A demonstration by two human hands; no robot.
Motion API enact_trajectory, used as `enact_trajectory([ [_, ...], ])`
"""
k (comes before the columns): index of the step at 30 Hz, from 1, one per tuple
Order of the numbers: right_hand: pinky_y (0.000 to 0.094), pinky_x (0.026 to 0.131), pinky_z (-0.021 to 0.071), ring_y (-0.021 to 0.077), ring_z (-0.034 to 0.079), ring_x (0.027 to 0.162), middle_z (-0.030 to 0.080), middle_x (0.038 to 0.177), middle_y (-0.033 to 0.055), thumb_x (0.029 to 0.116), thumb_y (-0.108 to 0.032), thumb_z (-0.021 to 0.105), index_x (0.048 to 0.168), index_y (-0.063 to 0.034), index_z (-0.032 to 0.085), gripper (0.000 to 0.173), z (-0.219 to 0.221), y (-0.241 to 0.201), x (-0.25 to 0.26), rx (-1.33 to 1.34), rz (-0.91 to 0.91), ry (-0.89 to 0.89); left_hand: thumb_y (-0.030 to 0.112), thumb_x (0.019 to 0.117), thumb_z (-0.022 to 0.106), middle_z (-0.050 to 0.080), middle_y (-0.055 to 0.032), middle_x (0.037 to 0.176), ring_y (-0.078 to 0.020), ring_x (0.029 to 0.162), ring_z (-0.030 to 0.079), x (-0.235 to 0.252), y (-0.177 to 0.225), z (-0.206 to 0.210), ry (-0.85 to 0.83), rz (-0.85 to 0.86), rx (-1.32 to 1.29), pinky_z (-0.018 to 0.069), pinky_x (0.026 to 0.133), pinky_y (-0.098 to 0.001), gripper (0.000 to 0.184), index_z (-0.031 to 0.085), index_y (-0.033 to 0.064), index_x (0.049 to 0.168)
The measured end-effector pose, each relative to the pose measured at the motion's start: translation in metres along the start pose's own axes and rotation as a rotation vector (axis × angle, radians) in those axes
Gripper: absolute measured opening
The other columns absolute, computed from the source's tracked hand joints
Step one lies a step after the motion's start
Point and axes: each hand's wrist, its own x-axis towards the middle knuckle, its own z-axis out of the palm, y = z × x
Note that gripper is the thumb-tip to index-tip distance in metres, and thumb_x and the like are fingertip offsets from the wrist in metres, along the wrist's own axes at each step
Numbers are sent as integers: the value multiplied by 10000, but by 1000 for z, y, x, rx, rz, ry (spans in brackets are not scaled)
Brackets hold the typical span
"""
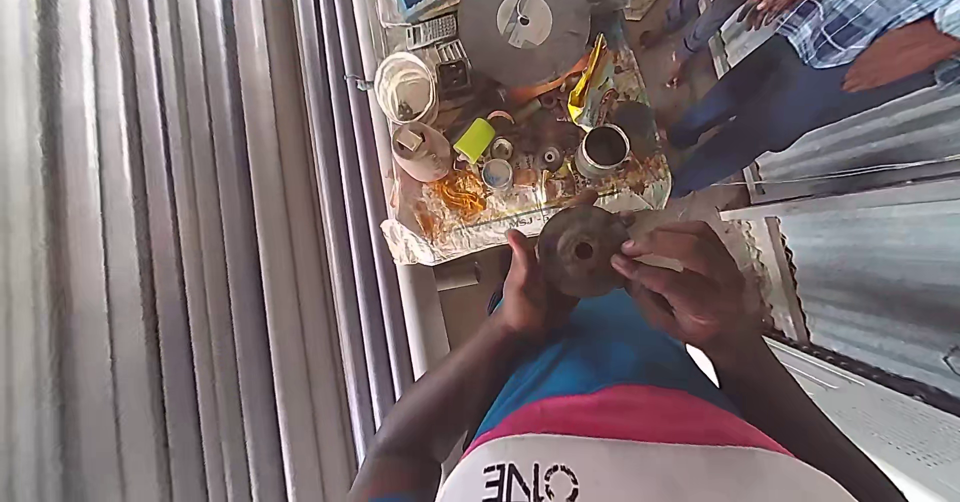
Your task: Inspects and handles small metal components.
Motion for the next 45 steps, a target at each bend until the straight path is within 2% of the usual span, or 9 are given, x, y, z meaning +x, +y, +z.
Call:
enact_trajectory([
  [8, 311, 1067, 445, 148, 561, 1244, 687, 1240, 1, 1003, -185, 593, 1067, -147, 752, 175, 1, -12, 4, 92, 130, 12, 808, 868, 481, 609, -127, 1401, -259, 1277, 593, 10, 8, 1, 16, -100, -174, 478, 1076, -456, 905, 505, 170, 1509],
  [14, 417, 1159, 316, 209, 402, 1421, 528, 1491, 23, 1023, -455, 601, 1294, -269, 694, 342, 17, -18, 6, -123, 170, -80, 794, 902, 439, 675, -70, 1295, -171, 1196, 638, 14, 14, -6, -46, -154, -208, 506, 1037, -388, 842, 567, 168, 1451],
  [21, 494, 1075, 397, 313, 512, 1323, 616, 1372, 134, 915, -608, 654, 1138, -209, 725, 462, 30, -19, 0, -293, 360, -110, 840, 875, 419, 667, -47, 1308, -199, 1168, 662, 20, 15, -12, 31, -337, -14, 571, 947, -410, 901, 423, 220, 1528],
  [24, 489, 1076, 420, 339, 521, 1309, 608, 1371, 192, 869, -532, 720, 1103, -160, 748, 441, 35, -13, -18, -155, 515, -81, 682, 1028, 201, 577, -67, 1369, -174, 1191, 623, 27, 8, -17, 3, -459, 177, 559, 959, -385, 801, 225, 104, 1581],
  [27, 432, 1143, 414, 248, 447, 1411, 546, 1458, 133, 811, -572, 804, 1116, -186, 744, 496, 34, -5, -45, 142, 700, 4, 502, 1085, 102, 495, -131, 1470, -186, 1235, 578, 38, -1, -23, -37, -646, 300, 536, 970, -393, 696, 317, 32, 1550],
  [31, 387, 1146, 431, 213, 416, 1443, 496, 1516, 101, 822, -561, 800, 1121, -203, 758, 469, 22, 1, -74, 284, 768, 71, 351, 1102, 279, 491, -167, 1487, -258, 1291, 551, 53, -17, -13, -30, -722, 364, 510, 1008, -480, 548, 354, 73, 1568],
  [38, 335, 1118, 466, 133, 460, 1410, 490, 1537, -75, 895, -587, 715, 1060, -304, 773, 333, -30, 29, -76, 499, 710, 250, 116, 925, 663, 453, -275, 1472, -248, 1233, 585, 90, -53, 28, -291, -315, 622, 545, 975, -373, 776, 260, -99, 1552],
  [42, 265, 1061, 513, 75, 545, 1329, 541, 1503, -94, 879, -524, 746, 1206, -275, 748, 411, -62, 40, -86, 632, 741, 301, 191, 843, 789, 452, -349, 1453, -344, 1329, 533, 114, -89, 42, -421, 57, 808, 494, 1089, -439, 810, 388, -206, 1424],
  [45, 275, 1060, 498, 41, 591, 1245, 633, 1386, -117, 972, -535, 622, 1362, -261, 658, 478, -85, 50, -102, 864, 724, 301, 174, 775, 846, 563, -335, 1360, -395, 1319, 535, 130, -113, 50, -556, 340, 998, 401, 1164, -483, 713, 536, -172, 1316],
])
